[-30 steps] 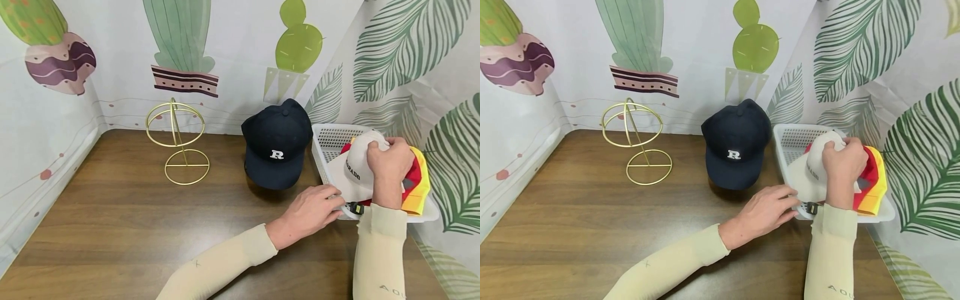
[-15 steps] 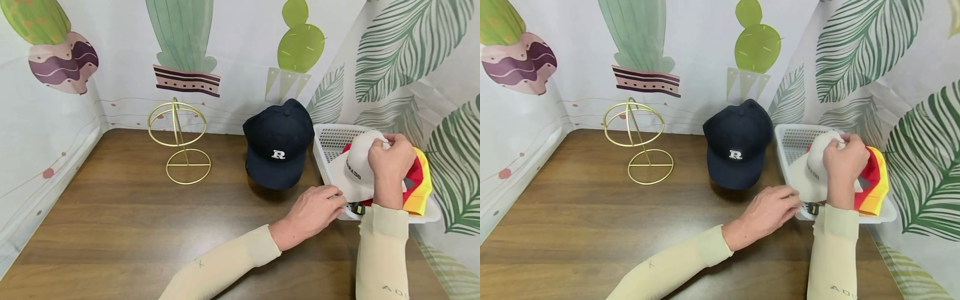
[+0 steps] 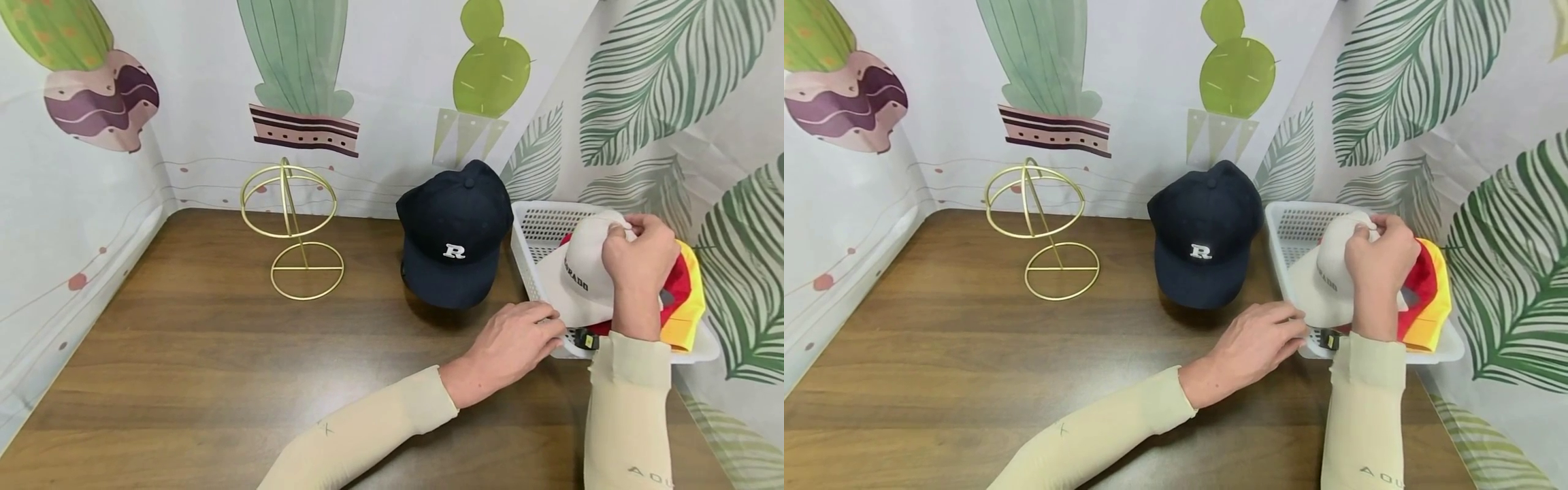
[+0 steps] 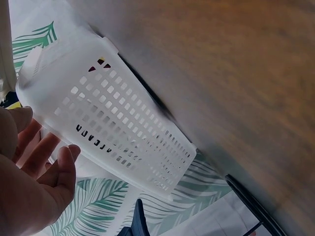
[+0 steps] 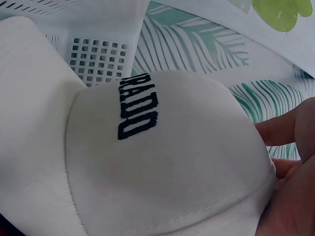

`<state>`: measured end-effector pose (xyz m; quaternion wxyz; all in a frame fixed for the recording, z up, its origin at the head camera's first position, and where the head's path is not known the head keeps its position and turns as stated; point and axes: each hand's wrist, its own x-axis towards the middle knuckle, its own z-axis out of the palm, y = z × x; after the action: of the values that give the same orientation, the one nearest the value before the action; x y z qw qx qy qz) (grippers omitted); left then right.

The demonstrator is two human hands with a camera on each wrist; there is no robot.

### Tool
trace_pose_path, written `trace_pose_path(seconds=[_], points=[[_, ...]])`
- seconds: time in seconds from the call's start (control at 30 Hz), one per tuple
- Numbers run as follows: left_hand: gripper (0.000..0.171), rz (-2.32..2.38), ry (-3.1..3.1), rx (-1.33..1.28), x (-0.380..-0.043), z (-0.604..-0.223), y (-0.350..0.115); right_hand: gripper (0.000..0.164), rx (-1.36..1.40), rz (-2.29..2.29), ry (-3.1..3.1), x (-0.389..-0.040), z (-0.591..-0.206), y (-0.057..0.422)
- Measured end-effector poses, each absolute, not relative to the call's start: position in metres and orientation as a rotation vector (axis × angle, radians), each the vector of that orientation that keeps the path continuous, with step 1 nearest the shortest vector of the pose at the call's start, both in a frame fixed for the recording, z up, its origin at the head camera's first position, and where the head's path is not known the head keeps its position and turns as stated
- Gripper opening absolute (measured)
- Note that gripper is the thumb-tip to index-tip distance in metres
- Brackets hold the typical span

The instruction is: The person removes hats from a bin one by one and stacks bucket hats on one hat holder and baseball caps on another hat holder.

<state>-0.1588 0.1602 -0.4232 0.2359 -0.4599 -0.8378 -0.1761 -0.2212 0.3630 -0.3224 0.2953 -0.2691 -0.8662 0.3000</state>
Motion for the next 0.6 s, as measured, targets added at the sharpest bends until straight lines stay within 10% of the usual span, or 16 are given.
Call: trace_pose_path(seconds=[0.6], points=[[0.012,-0.471,-2.300,-1.255,-0.158,-0.421,0.159,0.037,-0.625,0.776,-2.336,-0.213,-0.310,0.359]])
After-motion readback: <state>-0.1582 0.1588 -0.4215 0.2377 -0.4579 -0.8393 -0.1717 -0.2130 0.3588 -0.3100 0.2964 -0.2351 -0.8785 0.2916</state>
